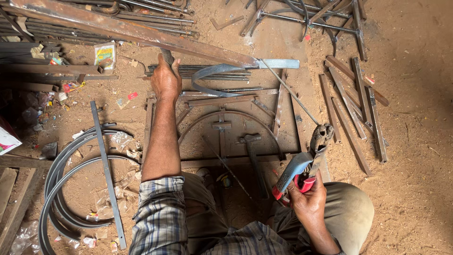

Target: The person welds metal rods using a welding electrode holder. The person positions the rods on a metal jig, joins them with sparks at various points, and rotates the rods to continue welding.

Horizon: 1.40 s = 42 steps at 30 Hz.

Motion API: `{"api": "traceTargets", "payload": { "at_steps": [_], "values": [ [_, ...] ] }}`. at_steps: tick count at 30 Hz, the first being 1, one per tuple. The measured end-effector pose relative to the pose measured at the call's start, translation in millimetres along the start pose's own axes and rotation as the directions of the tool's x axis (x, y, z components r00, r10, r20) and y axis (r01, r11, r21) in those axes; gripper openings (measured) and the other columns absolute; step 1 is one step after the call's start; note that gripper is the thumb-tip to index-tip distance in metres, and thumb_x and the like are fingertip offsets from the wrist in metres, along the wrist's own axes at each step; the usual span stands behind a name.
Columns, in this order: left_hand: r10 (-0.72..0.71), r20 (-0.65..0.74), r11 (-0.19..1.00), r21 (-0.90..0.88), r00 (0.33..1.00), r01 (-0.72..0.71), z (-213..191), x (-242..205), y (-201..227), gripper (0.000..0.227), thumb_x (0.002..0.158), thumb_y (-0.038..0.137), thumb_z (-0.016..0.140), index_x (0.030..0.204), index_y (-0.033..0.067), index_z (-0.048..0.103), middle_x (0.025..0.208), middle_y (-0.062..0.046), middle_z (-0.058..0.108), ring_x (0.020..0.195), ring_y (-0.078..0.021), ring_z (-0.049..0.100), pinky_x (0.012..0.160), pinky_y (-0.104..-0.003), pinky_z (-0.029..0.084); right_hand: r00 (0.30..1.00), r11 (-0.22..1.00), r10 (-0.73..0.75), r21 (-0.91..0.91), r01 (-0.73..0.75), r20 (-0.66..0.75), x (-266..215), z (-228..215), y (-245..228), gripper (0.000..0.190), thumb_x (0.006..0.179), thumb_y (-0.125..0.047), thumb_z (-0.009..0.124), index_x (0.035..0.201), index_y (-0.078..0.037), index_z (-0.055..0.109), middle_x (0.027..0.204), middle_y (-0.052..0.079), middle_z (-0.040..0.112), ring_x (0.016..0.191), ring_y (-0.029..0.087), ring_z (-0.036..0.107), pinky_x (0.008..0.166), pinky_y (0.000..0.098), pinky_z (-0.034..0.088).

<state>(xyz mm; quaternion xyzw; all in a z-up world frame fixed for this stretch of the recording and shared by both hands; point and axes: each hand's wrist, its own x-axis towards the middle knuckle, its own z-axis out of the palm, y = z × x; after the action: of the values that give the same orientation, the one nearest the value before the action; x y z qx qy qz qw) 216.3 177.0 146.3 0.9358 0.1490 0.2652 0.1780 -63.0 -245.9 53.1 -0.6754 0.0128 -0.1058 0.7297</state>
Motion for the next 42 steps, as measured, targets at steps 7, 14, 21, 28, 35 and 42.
{"api": "traceTargets", "payload": {
  "at_steps": [7, 14, 21, 28, 35, 42],
  "values": [
    [-0.020, 0.014, 1.000, 0.022, 1.000, 0.020, -2.6, -0.1, 3.1, 0.048, 0.106, 0.042, 0.058, 0.133, 0.0031, 0.047, 0.087, -0.022, 0.072, 0.086, -0.0400, 0.072, 0.075, -0.056, 0.054, 1.000, 0.999, -0.002, -0.039, 0.002, 0.001, 2.9, 1.9, 1.8, 0.040, 0.089, 0.006, 0.070, 0.125, 0.003, 0.053, 0.092, 0.010, 0.074, 0.080, 0.011, 0.071, 0.067, 0.0269, 0.059],
    [-0.028, 0.036, 0.999, 0.019, 0.999, 0.027, -6.1, -2.6, 4.9, 0.044, 0.107, 0.042, 0.057, 0.130, 0.0052, 0.047, 0.087, -0.022, 0.071, 0.086, -0.0405, 0.072, 0.077, -0.056, 0.054, 1.000, 0.993, 0.016, -0.113, -0.019, -0.023, 2.6, -0.9, 8.5, 0.041, 0.088, 0.005, 0.072, 0.124, 0.005, 0.053, 0.088, 0.009, 0.074, 0.075, 0.010, 0.070, 0.062, 0.0262, 0.058],
    [-0.046, 0.050, 0.999, 0.012, 0.998, 0.045, -5.4, -2.0, 2.9, 0.045, 0.106, 0.042, 0.057, 0.130, 0.0055, 0.048, 0.087, -0.022, 0.071, 0.086, -0.0413, 0.072, 0.077, -0.056, 0.054, 1.000, 0.999, 0.017, -0.045, -0.018, -0.005, 2.0, -1.1, 8.9, 0.041, 0.091, 0.005, 0.070, 0.127, 0.003, 0.053, 0.090, 0.008, 0.072, 0.075, 0.009, 0.067, 0.062, 0.0259, 0.056],
    [0.008, 0.014, 0.999, 0.037, 1.000, -0.009, -3.6, -0.7, 0.5, 0.047, 0.107, 0.042, 0.058, 0.130, 0.0024, 0.047, 0.087, -0.023, 0.071, 0.087, -0.0418, 0.072, 0.075, -0.056, 0.054, 1.000, 0.999, 0.015, -0.034, -0.015, 0.013, 2.9, 1.9, 0.7, 0.041, 0.091, 0.005, 0.070, 0.128, 0.002, 0.052, 0.095, 0.009, 0.073, 0.081, 0.010, 0.069, 0.069, 0.0261, 0.058],
    [0.007, 0.034, 1.000, 0.015, 0.999, -0.008, -4.4, -3.2, -1.2, 0.045, 0.107, 0.042, 0.056, 0.132, 0.0052, 0.046, 0.088, -0.021, 0.072, 0.088, -0.0407, 0.073, 0.076, -0.056, 0.053, 0.999, 0.995, -0.008, -0.099, 0.011, 0.031, 2.9, -0.3, 0.4, 0.040, 0.092, 0.003, 0.071, 0.128, 0.002, 0.053, 0.094, 0.010, 0.073, 0.081, 0.011, 0.070, 0.069, 0.0267, 0.058],
    [0.043, 0.002, 0.998, 0.047, 0.999, -0.043, -0.1, 0.9, -5.7, 0.053, 0.107, 0.041, 0.058, 0.138, 0.0009, 0.043, 0.087, -0.023, 0.071, 0.086, -0.0415, 0.072, 0.074, -0.056, 0.053, 0.999, 0.999, -0.038, -0.013, 0.038, 0.026, 4.0, 0.5, -0.4, 0.040, 0.092, 0.004, 0.070, 0.129, 0.002, 0.053, 0.100, 0.009, 0.072, 0.086, 0.010, 0.069, 0.073, 0.0262, 0.058]
  ]
}}
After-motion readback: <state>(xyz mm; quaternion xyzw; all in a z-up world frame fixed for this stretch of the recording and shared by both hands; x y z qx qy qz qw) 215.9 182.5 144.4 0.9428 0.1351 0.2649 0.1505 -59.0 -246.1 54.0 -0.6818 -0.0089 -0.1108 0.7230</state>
